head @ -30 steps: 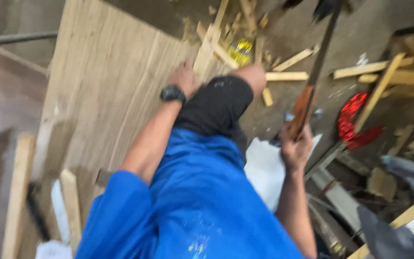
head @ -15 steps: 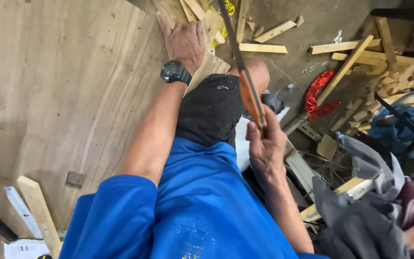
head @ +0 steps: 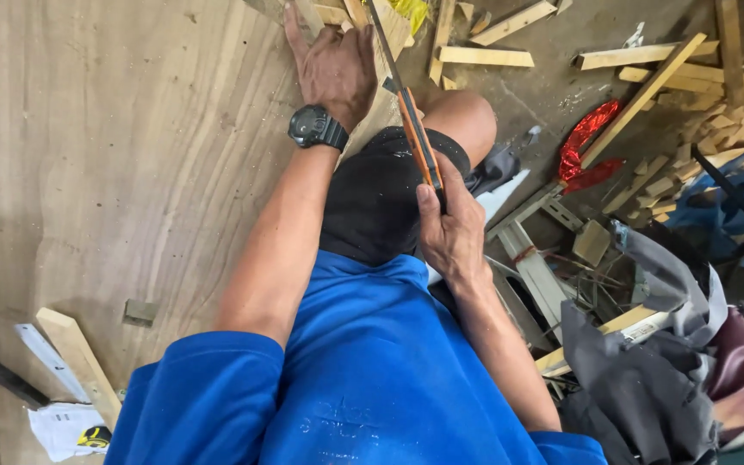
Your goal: Measuring, marking, and sawing wooden planks on a workbench.
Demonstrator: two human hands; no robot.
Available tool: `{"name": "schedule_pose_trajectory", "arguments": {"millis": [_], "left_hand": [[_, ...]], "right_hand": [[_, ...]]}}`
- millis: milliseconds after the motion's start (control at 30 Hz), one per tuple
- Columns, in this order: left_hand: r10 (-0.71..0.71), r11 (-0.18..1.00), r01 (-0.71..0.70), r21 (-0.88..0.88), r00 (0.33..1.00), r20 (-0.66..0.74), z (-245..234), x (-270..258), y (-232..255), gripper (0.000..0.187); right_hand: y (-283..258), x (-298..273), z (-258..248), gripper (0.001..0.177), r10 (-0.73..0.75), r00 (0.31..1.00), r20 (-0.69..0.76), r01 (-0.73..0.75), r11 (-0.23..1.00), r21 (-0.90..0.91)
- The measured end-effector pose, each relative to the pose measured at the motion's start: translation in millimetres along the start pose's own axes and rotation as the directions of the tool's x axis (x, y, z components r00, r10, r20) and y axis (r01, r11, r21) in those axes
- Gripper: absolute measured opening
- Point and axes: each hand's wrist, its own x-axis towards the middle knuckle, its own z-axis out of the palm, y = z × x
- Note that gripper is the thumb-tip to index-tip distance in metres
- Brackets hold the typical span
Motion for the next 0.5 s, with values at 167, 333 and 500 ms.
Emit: {"name": "schedule_pose_trajectory", "arguments": {"millis": [167,333,500], "left_hand": [[0.027,0.999,-0.026,0.024,0.998,-0.063,2,-3,-2,0.055],[0.090,0.996,-0.086,0.033,0.984,-0.157,3,-3,-2,0.050],[0.069,0.996,-0.065,0.055,0.995,-0.067,5,-4,-5,0.056]], "right_hand": [[6,-2,5,0.052,0.026,1.000,0.006,-0.025,0.999,-0.034],[1,0,4,0.047,0.017,1.000,0.013,-0.017,1.000,0.014],[-14,-14,-11,0.045,0.089,0.992,0.090,-0.091,0.996,0.022]]}}
